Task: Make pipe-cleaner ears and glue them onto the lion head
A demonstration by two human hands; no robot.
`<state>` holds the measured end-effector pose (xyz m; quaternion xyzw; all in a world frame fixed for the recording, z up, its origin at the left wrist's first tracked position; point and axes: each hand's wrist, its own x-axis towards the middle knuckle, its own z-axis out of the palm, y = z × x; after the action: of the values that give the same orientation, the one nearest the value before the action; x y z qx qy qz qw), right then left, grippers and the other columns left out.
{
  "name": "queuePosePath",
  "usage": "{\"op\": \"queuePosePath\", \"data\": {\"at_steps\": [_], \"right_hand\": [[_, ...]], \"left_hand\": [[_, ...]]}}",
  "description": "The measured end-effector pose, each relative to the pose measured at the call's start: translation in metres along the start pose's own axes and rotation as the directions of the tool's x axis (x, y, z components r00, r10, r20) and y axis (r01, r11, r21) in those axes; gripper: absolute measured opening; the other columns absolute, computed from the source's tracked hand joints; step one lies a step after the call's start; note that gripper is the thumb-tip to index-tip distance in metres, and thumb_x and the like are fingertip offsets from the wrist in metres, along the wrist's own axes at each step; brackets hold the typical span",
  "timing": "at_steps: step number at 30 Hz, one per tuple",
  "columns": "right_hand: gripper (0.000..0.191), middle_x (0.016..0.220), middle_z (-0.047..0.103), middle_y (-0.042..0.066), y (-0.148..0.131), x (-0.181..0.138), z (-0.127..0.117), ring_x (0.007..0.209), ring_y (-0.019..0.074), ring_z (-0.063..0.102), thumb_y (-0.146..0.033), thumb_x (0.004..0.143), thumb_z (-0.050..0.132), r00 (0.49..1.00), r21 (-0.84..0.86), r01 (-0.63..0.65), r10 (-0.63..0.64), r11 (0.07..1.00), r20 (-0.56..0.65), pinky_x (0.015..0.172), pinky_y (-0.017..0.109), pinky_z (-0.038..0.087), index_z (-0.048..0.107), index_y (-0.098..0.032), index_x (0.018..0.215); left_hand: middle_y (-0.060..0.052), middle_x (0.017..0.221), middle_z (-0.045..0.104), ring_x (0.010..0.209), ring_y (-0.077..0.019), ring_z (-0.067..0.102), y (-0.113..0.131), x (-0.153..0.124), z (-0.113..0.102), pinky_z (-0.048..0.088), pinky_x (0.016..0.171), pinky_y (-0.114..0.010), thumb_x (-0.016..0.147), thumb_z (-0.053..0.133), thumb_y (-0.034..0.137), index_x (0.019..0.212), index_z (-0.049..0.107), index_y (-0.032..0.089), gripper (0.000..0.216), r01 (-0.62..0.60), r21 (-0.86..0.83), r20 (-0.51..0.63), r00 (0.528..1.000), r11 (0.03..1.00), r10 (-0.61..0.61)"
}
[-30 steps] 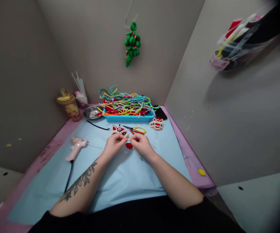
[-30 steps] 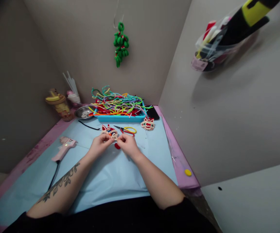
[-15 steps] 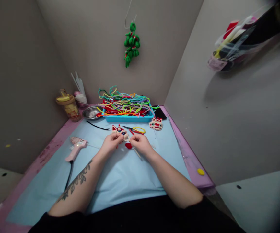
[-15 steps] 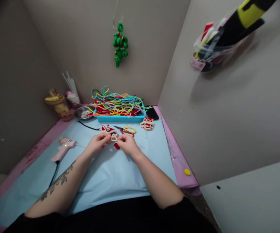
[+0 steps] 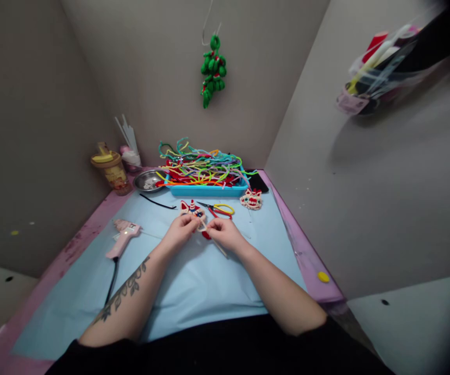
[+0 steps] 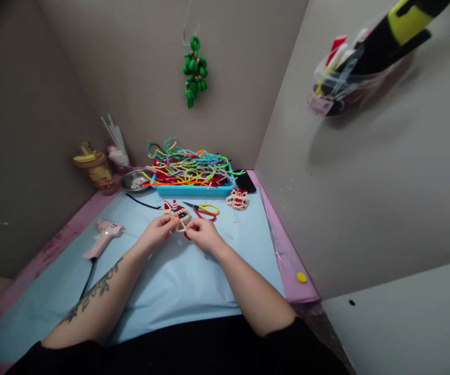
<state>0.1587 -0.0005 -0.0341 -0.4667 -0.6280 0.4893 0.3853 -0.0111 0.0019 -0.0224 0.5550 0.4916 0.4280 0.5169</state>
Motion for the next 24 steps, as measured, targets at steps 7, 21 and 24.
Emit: {"op": "queuePosePath", "data": {"at_steps": [7,21,24], "right_hand": [[0.009,0.055,0.053,-0.004,0.003,-0.003,0.003,0.053,0.0091,0.044,-0.024,0.067,0.059,0.996,-0.020,0.055,-0.053,0.998,0.073,0.053,0.022,0.034,0.061,-0.015,0.066],[0.013,0.060,0.056,-0.003,0.002,0.002,-0.001,0.057,0.0115,0.049,-0.029,0.074,0.053,0.988,-0.084,0.067,-0.077,0.994,-0.131,0.056,0.023,0.038,0.058,-0.017,0.069],[0.013,0.063,0.058,-0.002,0.005,0.001,0.000,0.058,0.0127,0.052,-0.028,0.078,0.052,0.983,-0.177,0.093,-0.118,0.980,-0.140,0.057,0.023,0.039,0.058,-0.018,0.072]], "left_hand": [[0.004,0.052,0.040,0.044,-0.0053,0.029,-0.006,0.003,0.000,0.016,0.040,-0.020,0.067,0.065,0.036,0.056,0.049,0.016,0.028,0.134,-0.149,0.070,0.990,0.980,-0.125],[-0.010,0.113,0.061,0.105,-0.0228,0.058,-0.012,-0.005,0.004,0.047,0.091,-0.039,0.081,0.062,0.024,0.096,0.061,0.020,0.015,-0.491,0.557,0.040,0.821,0.670,0.569],[-0.010,0.116,0.059,0.115,-0.0240,0.054,-0.014,-0.007,0.005,0.044,0.099,-0.041,0.085,0.057,0.019,0.094,0.063,0.021,0.011,-0.560,0.658,0.127,0.741,0.503,0.659]]}}
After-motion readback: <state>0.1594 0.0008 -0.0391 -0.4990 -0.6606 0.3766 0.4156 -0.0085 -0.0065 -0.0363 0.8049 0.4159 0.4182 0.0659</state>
